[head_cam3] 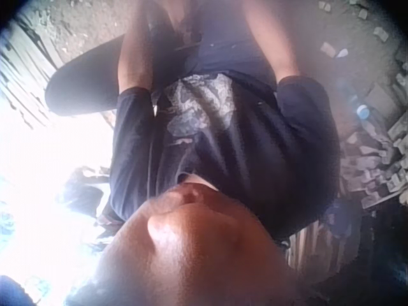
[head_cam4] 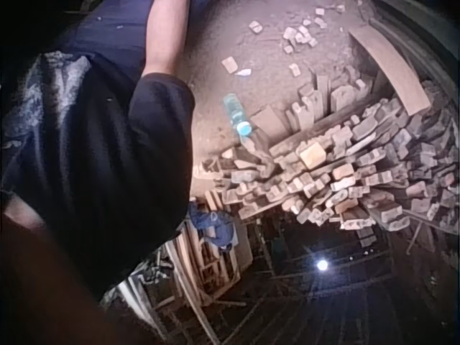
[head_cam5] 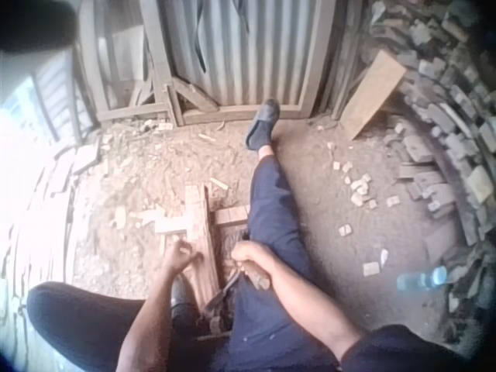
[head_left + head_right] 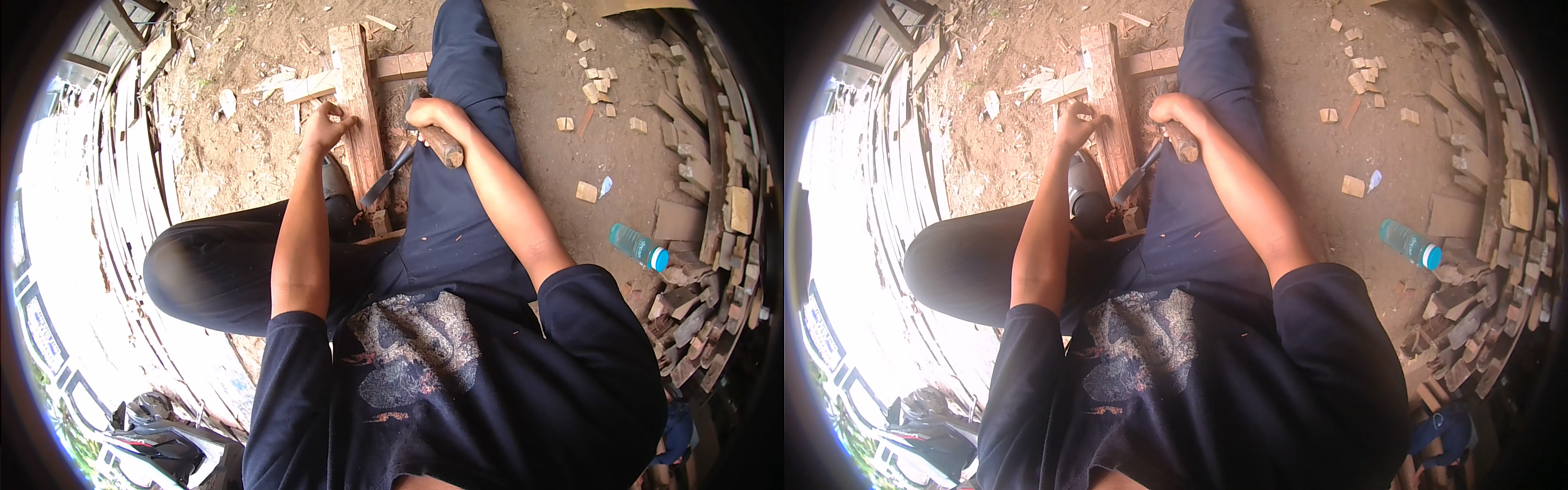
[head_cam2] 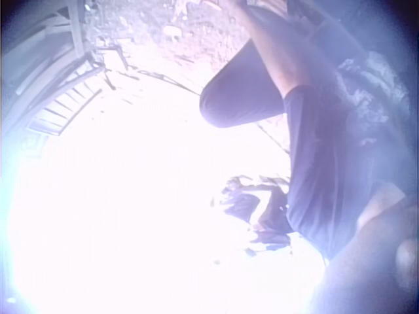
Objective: The person sits on the ground and uses a chisel and mallet to carve a piece of wood. They repeatedly strike the chisel to remove wood shavings and occasionally adjust the wood's position.
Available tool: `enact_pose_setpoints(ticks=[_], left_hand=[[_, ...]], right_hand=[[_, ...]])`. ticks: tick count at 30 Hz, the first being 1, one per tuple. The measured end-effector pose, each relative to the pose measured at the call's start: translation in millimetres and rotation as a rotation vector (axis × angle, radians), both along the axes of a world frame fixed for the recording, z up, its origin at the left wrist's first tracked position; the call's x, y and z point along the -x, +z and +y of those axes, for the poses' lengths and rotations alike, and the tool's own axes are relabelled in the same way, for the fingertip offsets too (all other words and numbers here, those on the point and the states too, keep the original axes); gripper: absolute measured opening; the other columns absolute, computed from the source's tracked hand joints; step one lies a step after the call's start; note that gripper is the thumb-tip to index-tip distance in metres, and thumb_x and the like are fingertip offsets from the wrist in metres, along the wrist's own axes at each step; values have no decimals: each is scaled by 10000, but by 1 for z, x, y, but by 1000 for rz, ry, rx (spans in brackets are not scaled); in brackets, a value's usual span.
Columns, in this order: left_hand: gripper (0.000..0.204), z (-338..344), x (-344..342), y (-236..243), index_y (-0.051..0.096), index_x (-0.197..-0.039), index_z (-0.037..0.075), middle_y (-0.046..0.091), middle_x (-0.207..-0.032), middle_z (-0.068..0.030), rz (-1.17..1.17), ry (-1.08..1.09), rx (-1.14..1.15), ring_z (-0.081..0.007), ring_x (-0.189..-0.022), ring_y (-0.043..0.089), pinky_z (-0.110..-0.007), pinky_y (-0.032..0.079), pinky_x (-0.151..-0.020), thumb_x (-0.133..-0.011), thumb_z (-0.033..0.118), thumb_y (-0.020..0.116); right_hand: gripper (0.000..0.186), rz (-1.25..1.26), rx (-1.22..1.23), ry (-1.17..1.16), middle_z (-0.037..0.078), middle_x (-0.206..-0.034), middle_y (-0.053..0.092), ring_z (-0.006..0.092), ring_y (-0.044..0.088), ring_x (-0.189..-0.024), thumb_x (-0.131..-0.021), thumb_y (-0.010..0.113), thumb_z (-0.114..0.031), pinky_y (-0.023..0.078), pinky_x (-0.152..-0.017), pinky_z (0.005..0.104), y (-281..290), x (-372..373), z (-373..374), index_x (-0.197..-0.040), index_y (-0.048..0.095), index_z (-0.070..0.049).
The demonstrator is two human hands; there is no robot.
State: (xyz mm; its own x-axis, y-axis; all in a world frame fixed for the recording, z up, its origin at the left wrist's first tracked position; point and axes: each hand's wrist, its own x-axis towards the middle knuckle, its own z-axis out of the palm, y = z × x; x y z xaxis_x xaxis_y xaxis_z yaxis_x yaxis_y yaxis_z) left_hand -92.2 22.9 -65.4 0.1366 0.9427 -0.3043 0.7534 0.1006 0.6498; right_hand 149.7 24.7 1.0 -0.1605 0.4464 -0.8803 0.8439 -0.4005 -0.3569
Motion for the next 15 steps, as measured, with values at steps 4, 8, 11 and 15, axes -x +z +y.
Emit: enact_pose_setpoints(ticks=[4,8,11,15], left_hand=[[282,0,1,3,687,-810,82,610,-1093,-190,70,-84,-82,-333,-993,606,-389,473,-901,-677,322,752],[223,-4,-13,15,730,-827,114,619,-1098,-152,169,-106,-192,-297,-1024,599,-385,479,-907,-694,293,728],[187,-4,-18,20,741,-801,125,636,-1055,-154,233,-112,-176,-285,-1041,592,-388,485,-901,-706,284,712],[175,-8,-26,23,739,-759,116,658,-995,-159,289,-56,-143,-293,-1050,588,-403,495,-891,-733,277,676]], right_hand=[[252,-2,24,-32,172,-685,626,274,613,-561,-814,389,-84,494,-521,412,4,5,0,-717,593,28],[245,11,48,-98,163,-676,610,274,597,-543,-819,383,-89,489,-514,412,3,3,-1,-725,577,27],[243,7,52,-102,159,-669,599,274,587,-533,-825,376,-91,485,-504,416,4,3,-2,-731,565,30],[243,8,71,-95,160,-684,602,265,590,-537,-829,371,-93,496,-498,407,4,5,-1,-783,560,52]])
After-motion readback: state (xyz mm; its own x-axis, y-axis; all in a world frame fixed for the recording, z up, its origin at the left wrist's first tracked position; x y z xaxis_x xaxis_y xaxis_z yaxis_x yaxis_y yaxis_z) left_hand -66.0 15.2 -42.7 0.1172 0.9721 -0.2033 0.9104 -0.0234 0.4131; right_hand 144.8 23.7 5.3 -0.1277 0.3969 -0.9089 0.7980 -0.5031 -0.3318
